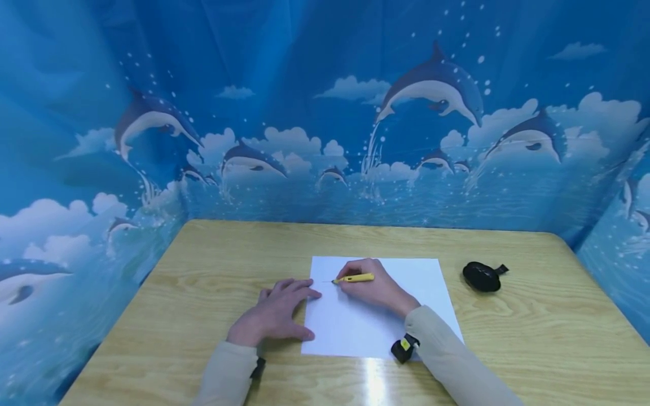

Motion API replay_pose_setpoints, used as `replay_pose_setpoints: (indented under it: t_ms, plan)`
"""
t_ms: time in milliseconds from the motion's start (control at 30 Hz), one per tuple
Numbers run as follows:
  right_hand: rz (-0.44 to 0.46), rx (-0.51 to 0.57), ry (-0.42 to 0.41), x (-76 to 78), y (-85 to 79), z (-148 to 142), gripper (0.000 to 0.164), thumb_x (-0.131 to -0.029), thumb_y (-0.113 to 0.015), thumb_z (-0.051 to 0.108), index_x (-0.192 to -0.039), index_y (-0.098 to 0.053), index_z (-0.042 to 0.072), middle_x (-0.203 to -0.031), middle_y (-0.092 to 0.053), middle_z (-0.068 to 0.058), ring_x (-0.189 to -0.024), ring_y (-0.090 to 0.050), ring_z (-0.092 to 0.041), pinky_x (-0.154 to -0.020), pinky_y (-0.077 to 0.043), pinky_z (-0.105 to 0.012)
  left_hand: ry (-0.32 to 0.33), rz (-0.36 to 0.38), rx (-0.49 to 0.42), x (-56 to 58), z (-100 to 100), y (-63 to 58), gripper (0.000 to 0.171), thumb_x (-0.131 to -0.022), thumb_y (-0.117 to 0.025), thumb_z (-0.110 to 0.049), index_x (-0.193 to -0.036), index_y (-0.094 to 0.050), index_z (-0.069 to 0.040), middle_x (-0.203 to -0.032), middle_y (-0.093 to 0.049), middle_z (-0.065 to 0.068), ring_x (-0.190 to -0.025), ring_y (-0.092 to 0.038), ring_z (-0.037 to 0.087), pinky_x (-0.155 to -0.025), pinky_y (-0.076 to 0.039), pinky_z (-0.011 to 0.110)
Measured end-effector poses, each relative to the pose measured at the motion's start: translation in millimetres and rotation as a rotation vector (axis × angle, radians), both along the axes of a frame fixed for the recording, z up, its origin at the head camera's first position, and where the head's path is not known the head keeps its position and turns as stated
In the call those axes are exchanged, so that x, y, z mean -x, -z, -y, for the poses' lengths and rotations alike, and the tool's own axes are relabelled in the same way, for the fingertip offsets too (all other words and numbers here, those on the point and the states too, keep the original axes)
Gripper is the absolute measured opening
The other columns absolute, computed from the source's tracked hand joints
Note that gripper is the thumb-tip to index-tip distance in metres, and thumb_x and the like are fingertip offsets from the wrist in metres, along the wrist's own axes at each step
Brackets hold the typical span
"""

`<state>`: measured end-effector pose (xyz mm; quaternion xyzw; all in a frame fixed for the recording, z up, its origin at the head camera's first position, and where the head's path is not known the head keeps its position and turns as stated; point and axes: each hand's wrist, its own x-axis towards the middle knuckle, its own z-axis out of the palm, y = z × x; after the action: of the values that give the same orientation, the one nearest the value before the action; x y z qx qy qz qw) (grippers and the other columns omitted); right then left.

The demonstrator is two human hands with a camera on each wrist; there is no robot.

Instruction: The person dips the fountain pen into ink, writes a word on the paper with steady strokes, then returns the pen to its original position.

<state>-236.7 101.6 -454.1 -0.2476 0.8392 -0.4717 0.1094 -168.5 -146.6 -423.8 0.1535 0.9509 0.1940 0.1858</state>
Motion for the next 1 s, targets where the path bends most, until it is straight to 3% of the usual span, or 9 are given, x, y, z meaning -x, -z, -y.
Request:
replay_pose_setpoints:
  t_ms: [633,1000]
  plan:
    - [0.001,-0.020,0.035,-3.7,0.9,-9,0.010,-0.092,-0.072,0.018,-0.099,-0.078,0.014,-0.092,-0.076,0.001,-0.081,-0.065,-0.012,-0.078,-0.052,-0.026,-0.017,0.003,0.007,-1.2,-1,-0.5,0.074,-0.075,-0.087,-0.048,-0.141,-0.058,-0.033,-0.166,-0.037,-0.002,-0.154,-0.025,0.039,-0.118,-0.022,0.073]
    - [-0.024,-0.037,0.061,-7.5,-1.3,-16,0.009,-0.092,-0.071,0.018,-0.097,-0.078,0.019,-0.085,-0.074,0.007,-0.074,-0.063,-0.011,-0.071,-0.051,-0.024,0.020,-0.050,-0.045,-3.1,3,3.2,0.075,-0.074,-0.088,-0.047,-0.141,-0.059,-0.030,-0.165,-0.039,-0.001,-0.153,-0.028,0.041,-0.116,-0.025,0.074]
